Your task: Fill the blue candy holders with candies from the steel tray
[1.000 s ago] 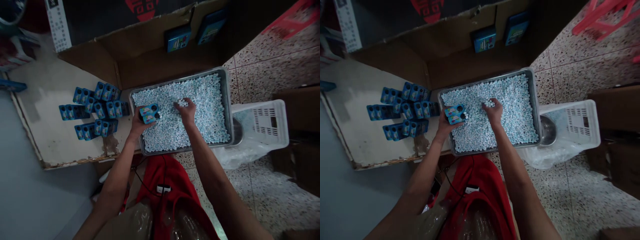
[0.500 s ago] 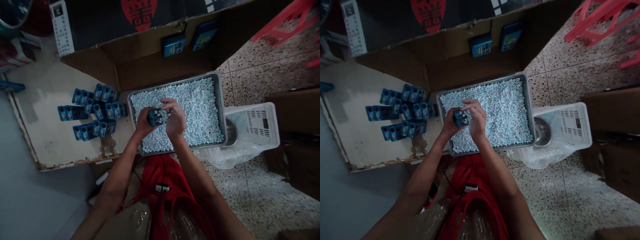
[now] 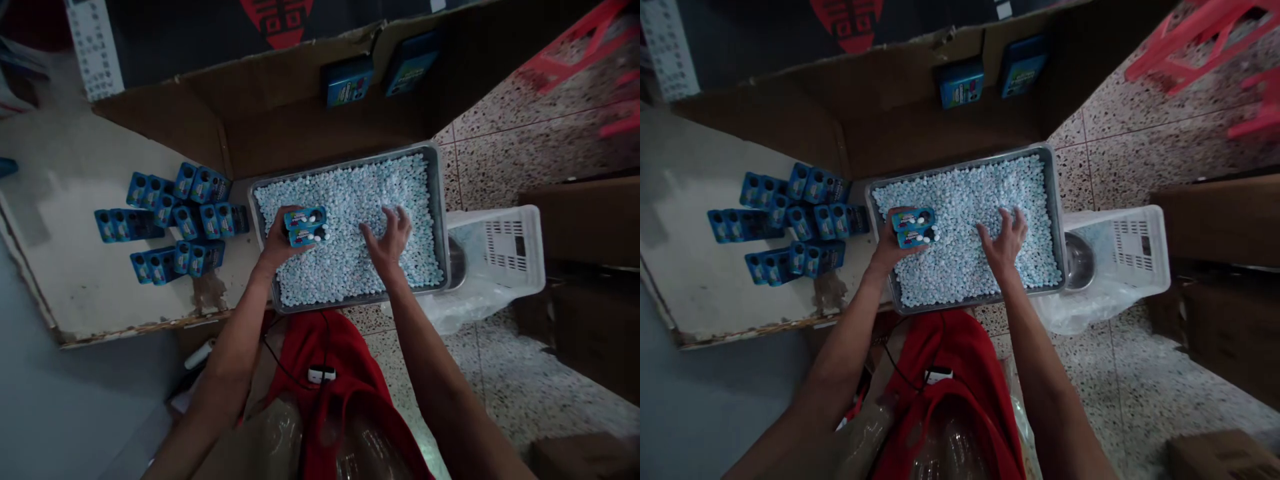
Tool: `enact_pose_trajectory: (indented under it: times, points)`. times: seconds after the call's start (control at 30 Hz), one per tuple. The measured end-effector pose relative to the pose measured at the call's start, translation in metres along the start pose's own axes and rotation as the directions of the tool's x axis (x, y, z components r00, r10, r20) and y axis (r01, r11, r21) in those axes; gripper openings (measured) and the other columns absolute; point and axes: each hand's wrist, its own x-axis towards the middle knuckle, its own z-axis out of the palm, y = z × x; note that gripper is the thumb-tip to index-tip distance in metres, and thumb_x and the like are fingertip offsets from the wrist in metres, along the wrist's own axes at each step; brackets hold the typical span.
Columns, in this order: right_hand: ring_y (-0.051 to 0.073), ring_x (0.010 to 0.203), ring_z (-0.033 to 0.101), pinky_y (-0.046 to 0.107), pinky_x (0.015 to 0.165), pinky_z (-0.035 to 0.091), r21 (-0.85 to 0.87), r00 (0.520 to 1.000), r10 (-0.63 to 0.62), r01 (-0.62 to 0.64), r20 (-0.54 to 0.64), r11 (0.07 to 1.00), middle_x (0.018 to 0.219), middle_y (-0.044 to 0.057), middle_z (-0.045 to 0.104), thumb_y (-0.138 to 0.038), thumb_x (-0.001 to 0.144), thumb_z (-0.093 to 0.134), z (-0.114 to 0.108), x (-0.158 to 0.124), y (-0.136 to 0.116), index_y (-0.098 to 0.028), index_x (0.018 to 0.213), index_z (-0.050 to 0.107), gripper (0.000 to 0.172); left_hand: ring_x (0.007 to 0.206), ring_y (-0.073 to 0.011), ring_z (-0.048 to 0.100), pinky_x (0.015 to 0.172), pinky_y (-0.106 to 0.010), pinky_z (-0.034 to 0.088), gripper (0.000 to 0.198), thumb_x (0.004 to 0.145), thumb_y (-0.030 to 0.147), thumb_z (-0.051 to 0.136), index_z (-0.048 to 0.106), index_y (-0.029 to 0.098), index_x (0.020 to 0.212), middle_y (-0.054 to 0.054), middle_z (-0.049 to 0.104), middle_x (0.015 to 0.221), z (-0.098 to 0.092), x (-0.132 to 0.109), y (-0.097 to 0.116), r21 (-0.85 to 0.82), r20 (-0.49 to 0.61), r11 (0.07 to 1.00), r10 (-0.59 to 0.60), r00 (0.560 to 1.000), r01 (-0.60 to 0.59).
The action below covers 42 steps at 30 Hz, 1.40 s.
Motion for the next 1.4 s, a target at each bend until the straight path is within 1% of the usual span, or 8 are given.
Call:
enact_pose_trajectory:
  times: [0.2,0.33,0.43,0.6,0.73,0.93,1.27,1.4]
  points:
    - [0.044,0.153,0.038,0.068,0.120,0.039,-0.145,0.993,-0.061,0.075,0.097,0.987,0.163,0.022,0.046,-0.070,0.095,0.063,0.036,-0.007,-0.052,-0.023,0.152,0.057,0.074,0.122,-0.0293,0.070,0.105,-0.044,0.059,0.084,0.067,0.053,0.101,0.059,0.027,0.135,-0.010,0.067,0.134,-0.022,0.002,-0.005,0.099,-0.050,0.994,0.050,0.998,-0.045]
    - [0.038,0.126,0.060,0.056,0.109,0.051,0.027,0.976,-0.091,0.087,0.200,0.996,0.131,0.019,0.068,-0.057,0.088,0.076,0.044,-0.019,-0.077,-0.020,0.122,0.074,0.050,0.124,-0.0297,0.069,0.106,-0.043,0.059,0.085,0.063,0.052,0.102,0.060,0.025,0.131,-0.010,0.067,0.133,-0.038,-0.003,0.001,0.152,-0.038,0.988,-0.011,0.999,0.017]
    - [0.030,0.102,0.067,0.045,0.094,0.056,0.293,0.955,0.059,-0.147,0.289,0.945,0.099,0.010,0.072,-0.048,0.078,0.081,0.042,-0.011,-0.076,-0.022,0.096,0.074,0.032,0.121,-0.0293,0.071,0.103,-0.044,0.061,0.089,0.062,0.053,0.103,0.057,0.025,0.133,-0.010,0.069,0.131,-0.038,-0.006,0.002,0.089,-0.085,0.990,-0.100,0.991,0.108]
    - [0.019,0.069,0.060,0.033,0.066,0.052,0.656,0.669,0.191,-0.743,0.718,0.135,0.078,0.000,0.066,-0.053,0.067,0.085,0.017,-0.002,-0.097,-0.024,0.083,0.066,0.038,0.113,-0.0286,0.073,0.094,-0.042,0.063,0.093,0.057,0.055,0.104,0.058,0.025,0.132,-0.008,0.070,0.127,-0.029,-0.011,-0.002,0.073,-0.075,0.984,-0.157,0.985,0.162]
    - [0.021,0.075,0.065,0.037,0.073,0.056,0.746,0.746,0.065,-0.649,0.662,-0.148,0.081,0.003,0.069,-0.062,0.080,0.072,-0.019,-0.006,-0.140,-0.026,0.079,0.065,0.036,0.114,-0.0274,0.071,0.095,-0.039,0.061,0.085,0.065,0.055,0.099,0.058,0.022,0.132,-0.009,0.069,0.126,-0.025,-0.012,0.002,0.206,-0.088,0.970,-0.115,0.989,0.131]
    - [0.023,0.088,0.067,0.040,0.089,0.055,0.960,0.957,0.075,-0.281,0.280,0.006,0.082,0.005,0.069,-0.055,0.094,0.059,-0.043,0.000,-0.181,-0.026,0.065,0.065,0.041,0.113,-0.0284,0.071,0.097,-0.041,0.060,0.073,0.068,0.042,0.096,0.061,0.024,0.130,-0.008,0.070,0.124,-0.019,-0.008,0.017,0.436,-0.050,0.898,-0.045,0.998,0.062]
    - [0.028,0.120,0.069,0.053,0.113,0.051,0.964,0.997,-0.050,-0.049,0.064,0.262,0.119,0.007,0.073,-0.065,0.103,0.043,-0.040,-0.002,-0.154,-0.026,0.081,0.074,0.054,0.110,-0.0290,0.073,0.097,-0.042,0.062,0.085,0.060,0.046,0.102,0.061,0.023,0.131,-0.007,0.074,0.120,-0.012,-0.016,0.018,0.474,-0.072,0.868,-0.127,0.989,0.146]
    - [0.029,0.136,0.063,0.056,0.121,0.047,0.825,0.993,0.010,-0.106,0.121,0.555,0.139,0.007,0.066,-0.058,0.105,0.049,-0.043,-0.010,-0.109,-0.027,0.100,0.079,0.043,0.111,-0.0274,0.074,0.096,-0.043,0.063,0.086,0.065,0.059,0.098,0.058,0.025,0.133,-0.007,0.072,0.123,-0.029,-0.014,0.012,0.331,-0.197,0.936,-0.056,0.979,0.120]
